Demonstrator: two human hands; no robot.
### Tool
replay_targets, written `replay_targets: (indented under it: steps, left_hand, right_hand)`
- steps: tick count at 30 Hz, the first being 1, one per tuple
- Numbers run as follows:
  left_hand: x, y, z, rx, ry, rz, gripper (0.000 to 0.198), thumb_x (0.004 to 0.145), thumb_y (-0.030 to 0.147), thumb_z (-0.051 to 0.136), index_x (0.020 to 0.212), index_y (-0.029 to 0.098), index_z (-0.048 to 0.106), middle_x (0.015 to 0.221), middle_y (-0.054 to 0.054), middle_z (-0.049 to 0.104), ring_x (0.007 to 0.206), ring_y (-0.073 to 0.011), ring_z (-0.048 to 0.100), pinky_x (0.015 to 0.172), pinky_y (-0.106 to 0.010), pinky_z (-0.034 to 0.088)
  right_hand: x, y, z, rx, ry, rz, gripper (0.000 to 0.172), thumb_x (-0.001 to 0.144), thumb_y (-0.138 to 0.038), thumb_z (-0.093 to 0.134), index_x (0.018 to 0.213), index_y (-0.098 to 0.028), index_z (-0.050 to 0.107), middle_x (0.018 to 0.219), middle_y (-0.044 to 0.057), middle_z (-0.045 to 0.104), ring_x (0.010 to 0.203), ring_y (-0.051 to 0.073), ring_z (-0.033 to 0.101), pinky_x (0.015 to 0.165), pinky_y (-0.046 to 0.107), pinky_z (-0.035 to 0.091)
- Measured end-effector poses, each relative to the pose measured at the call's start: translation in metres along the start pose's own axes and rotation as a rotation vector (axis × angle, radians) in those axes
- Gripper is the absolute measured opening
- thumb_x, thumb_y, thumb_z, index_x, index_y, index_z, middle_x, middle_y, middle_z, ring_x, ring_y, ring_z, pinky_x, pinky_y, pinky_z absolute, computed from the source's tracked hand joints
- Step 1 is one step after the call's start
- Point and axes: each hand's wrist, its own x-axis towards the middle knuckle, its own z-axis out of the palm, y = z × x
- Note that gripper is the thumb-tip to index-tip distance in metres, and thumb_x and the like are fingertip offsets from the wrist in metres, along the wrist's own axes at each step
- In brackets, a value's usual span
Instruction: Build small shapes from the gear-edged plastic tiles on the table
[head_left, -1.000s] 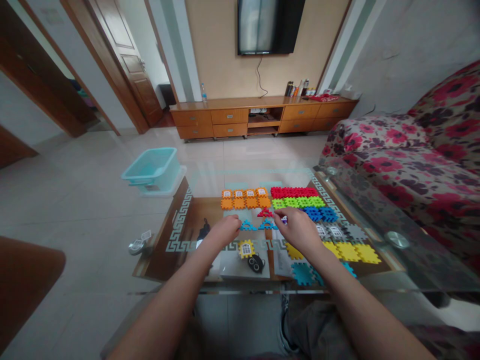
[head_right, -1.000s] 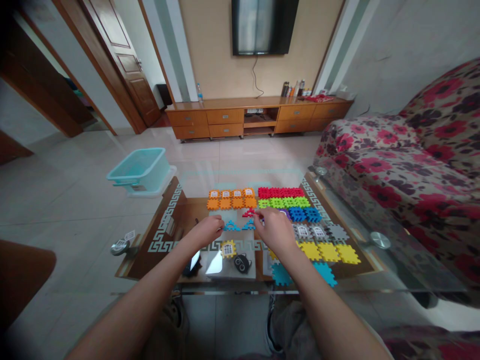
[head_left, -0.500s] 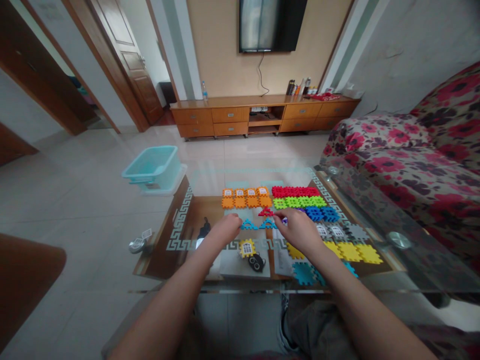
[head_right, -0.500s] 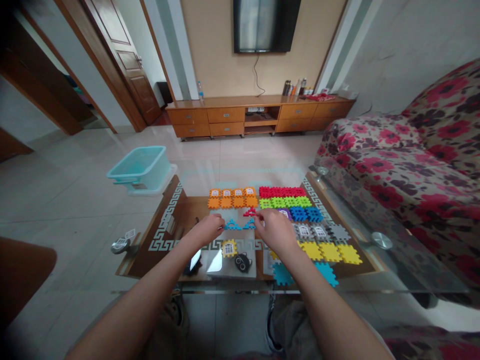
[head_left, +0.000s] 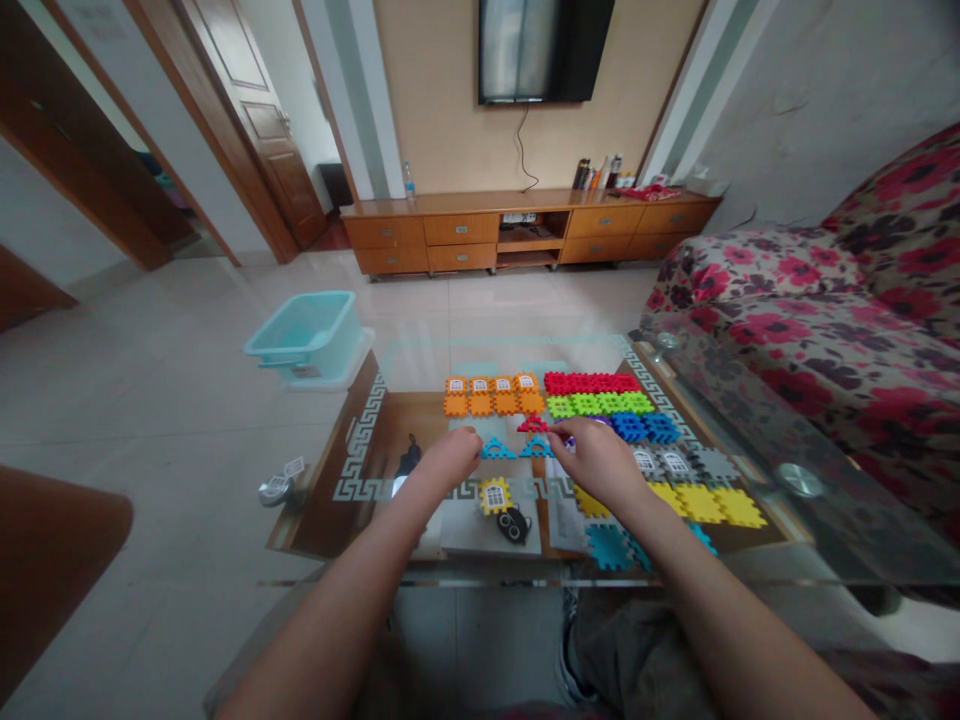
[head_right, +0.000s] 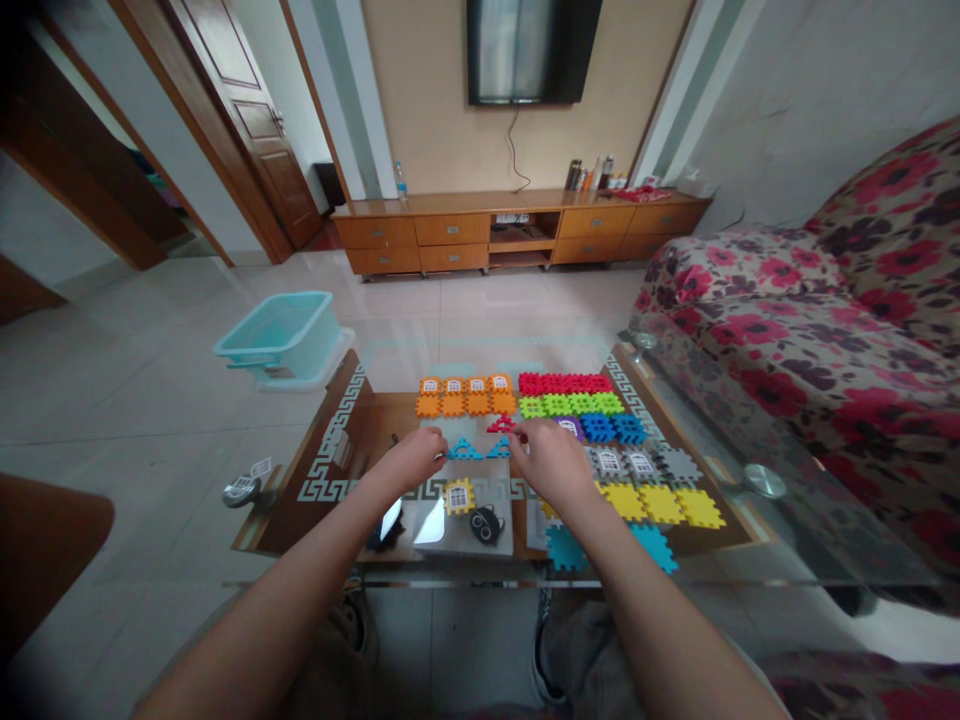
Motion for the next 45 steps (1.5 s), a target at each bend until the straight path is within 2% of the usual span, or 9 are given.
replay_targets:
  steps: [7,14,24,37,45]
  left_hand:
    - [-0.0019,0.0033,-0.0018,-0.006,0.008,-0.005,0.021,0.088,0.012,0.053,0.092,0.013,0.073,0.094,-0.013,0.067,0.087,-0.0217,0.068,0.081,-0.031,0.052]
    - [-0.0003,0.0032,-0.0002,-0.005,0.005,-0.019,0.023,0.090,0.013,0.051,0.094,0.012,0.073,0.096,-0.015,0.066,0.088,-0.0221,0.067,0.083,-0.032,0.051]
    - [0.0013,0.0040,0.0006,0.018,-0.004,-0.019,0.028,0.093,0.015,0.046,0.095,0.010,0.073,0.095,-0.015,0.065,0.090,-0.0220,0.066,0.087,-0.033,0.051]
    - [-0.0010,0.0032,0.0005,0.011,0.009,0.006,0.020,0.090,0.012,0.052,0.096,0.013,0.071,0.098,-0.012,0.065,0.090,-0.0214,0.067,0.084,-0.032,0.052]
    - [-0.0019,0.0048,-0.0013,-0.001,0.000,-0.009,0.022,0.091,0.015,0.051,0.095,0.012,0.072,0.097,-0.013,0.065,0.089,-0.0204,0.067,0.084,-0.031,0.051]
  right_hand:
    - [0.0007,-0.0010,-0.0004,-0.019,-0.037,0.013,0.028,0.096,-0.037,0.050,0.097,-0.024,0.074,0.095,0.005,0.075,0.088,0.021,0.069,0.073,0.027,0.045]
    - [0.0002,-0.0042,-0.0032,-0.018,-0.074,0.047,0.029,0.096,-0.038,0.050,0.098,-0.023,0.075,0.095,0.008,0.075,0.091,0.022,0.068,0.076,0.028,0.047]
    - [0.0000,-0.0017,-0.0007,-0.018,-0.062,0.015,0.030,0.096,-0.039,0.049,0.096,-0.023,0.075,0.093,0.006,0.075,0.088,0.021,0.068,0.073,0.028,0.046]
    - [-0.0007,-0.0040,-0.0024,-0.051,-0.072,0.012,0.030,0.096,-0.038,0.049,0.090,-0.024,0.074,0.090,0.005,0.074,0.085,0.021,0.068,0.066,0.028,0.043]
    - [-0.0008,-0.0044,-0.0022,-0.056,-0.083,0.021,0.030,0.096,-0.038,0.048,0.091,-0.024,0.074,0.091,0.005,0.074,0.087,0.022,0.068,0.066,0.028,0.043]
